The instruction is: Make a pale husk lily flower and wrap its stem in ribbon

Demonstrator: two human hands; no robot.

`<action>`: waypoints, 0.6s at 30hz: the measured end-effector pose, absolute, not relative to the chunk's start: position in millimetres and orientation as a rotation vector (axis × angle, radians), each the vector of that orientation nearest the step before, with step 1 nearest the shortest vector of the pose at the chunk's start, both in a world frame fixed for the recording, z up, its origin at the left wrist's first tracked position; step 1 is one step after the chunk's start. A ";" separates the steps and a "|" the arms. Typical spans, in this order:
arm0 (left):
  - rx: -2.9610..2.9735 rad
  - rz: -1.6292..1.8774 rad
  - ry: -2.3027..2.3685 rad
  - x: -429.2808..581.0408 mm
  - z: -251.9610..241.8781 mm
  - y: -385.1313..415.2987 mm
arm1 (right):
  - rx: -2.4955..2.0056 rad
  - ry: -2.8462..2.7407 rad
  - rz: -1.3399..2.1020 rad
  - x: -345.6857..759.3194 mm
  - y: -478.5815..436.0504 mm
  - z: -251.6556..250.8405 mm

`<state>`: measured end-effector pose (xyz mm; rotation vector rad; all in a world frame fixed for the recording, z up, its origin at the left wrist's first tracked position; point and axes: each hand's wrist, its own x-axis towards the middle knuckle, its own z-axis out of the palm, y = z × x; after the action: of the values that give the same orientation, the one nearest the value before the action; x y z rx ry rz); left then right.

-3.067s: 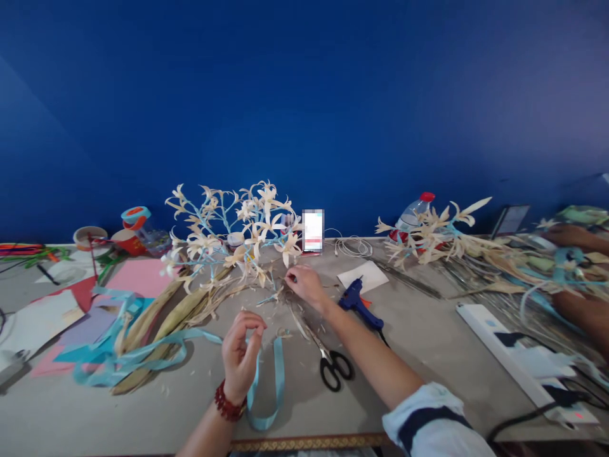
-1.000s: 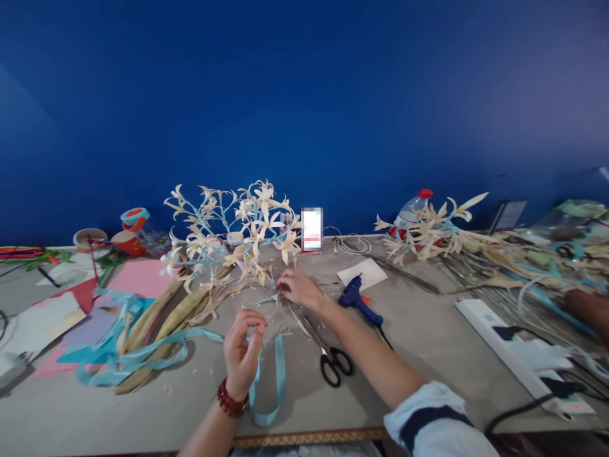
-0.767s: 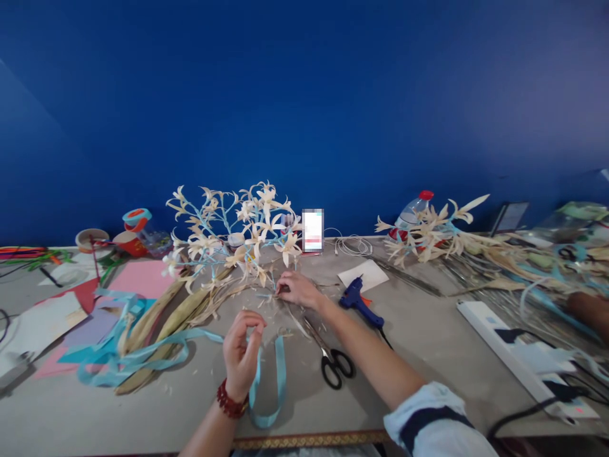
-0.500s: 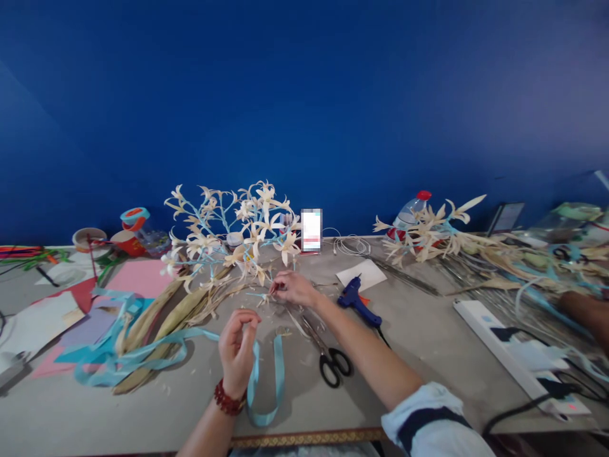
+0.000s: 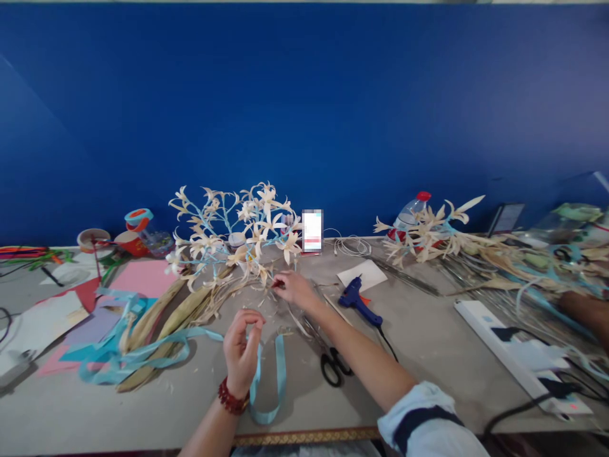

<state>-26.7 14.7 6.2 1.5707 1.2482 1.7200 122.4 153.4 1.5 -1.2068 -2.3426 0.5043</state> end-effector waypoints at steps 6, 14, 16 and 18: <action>1.574 1.720 1.244 -27.6 5.2 14.1 | -1.235 -2.403 0.451 111.6 145.9 -0.4; 1.585 1.714 1.252 -27.5 5.7 13.9 | -1.231 -2.490 0.396 91.7 157.4 -6.4; 1.593 1.712 1.258 -28.1 5.7 14.2 | -1.249 -2.481 0.416 87.0 160.2 -9.6; 1.590 1.717 1.269 -28.4 5.6 14.5 | -1.240 -2.471 0.443 86.2 163.7 -11.4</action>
<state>-28.4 14.5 5.6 1.5901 1.2686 1.7172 86.2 163.7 -11.4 -1.2399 -2.4713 0.4433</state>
